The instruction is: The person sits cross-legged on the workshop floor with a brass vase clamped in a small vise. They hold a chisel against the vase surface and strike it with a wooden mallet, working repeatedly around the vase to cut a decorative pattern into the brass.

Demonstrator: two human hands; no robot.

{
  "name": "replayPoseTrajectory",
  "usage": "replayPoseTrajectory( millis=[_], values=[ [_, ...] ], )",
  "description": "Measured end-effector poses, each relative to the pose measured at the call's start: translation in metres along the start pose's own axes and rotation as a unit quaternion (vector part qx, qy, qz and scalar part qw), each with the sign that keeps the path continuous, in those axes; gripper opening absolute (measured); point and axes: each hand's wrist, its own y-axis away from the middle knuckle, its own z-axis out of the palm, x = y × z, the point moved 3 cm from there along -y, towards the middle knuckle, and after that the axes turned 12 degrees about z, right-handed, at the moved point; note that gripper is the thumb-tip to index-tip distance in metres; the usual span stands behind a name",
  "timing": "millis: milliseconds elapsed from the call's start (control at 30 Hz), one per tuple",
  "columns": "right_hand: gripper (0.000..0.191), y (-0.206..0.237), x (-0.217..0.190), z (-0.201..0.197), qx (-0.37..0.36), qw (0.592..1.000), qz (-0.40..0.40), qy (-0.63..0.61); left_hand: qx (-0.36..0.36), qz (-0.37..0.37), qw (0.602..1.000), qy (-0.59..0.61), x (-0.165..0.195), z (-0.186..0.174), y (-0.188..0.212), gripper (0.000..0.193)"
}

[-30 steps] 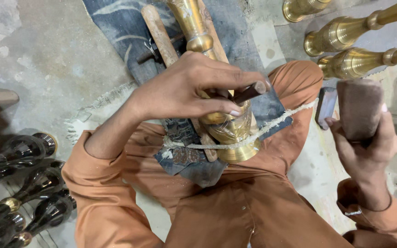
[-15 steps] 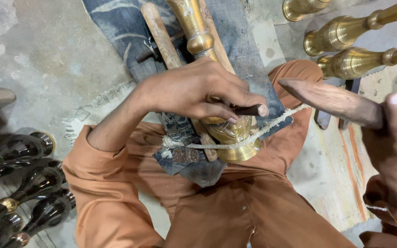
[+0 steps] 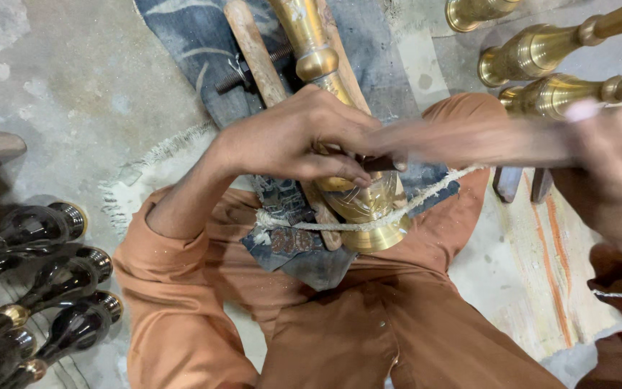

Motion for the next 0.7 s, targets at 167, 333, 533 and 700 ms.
replayPoseTrajectory(
  millis=[167, 333, 533, 700],
  values=[
    [0.02, -0.021, 0.01, 0.009, -0.053, 0.995, 0.082, -0.013, 0.068, -0.057, 0.995, -0.034, 0.003, 0.007, 0.012, 0.045],
    [0.022, -0.05, -0.001, -0.012, -0.079, 0.996, 0.014, -0.035, 0.172, -0.105, 0.979, -0.039, 0.009, 0.019, 0.026, 0.042],
    [0.036, -0.107, -0.065, -0.015, -0.082, 0.993, -0.087, -0.009, 0.305, -0.165, 0.938, -0.018, 0.018, 0.04, 0.041, 0.036],
    [0.06, -0.126, -0.131, -0.036, -0.095, 0.922, -0.353, 0.125, 0.405, -0.212, 0.888, -0.047, 0.023, 0.059, 0.046, 0.031]
  ],
)
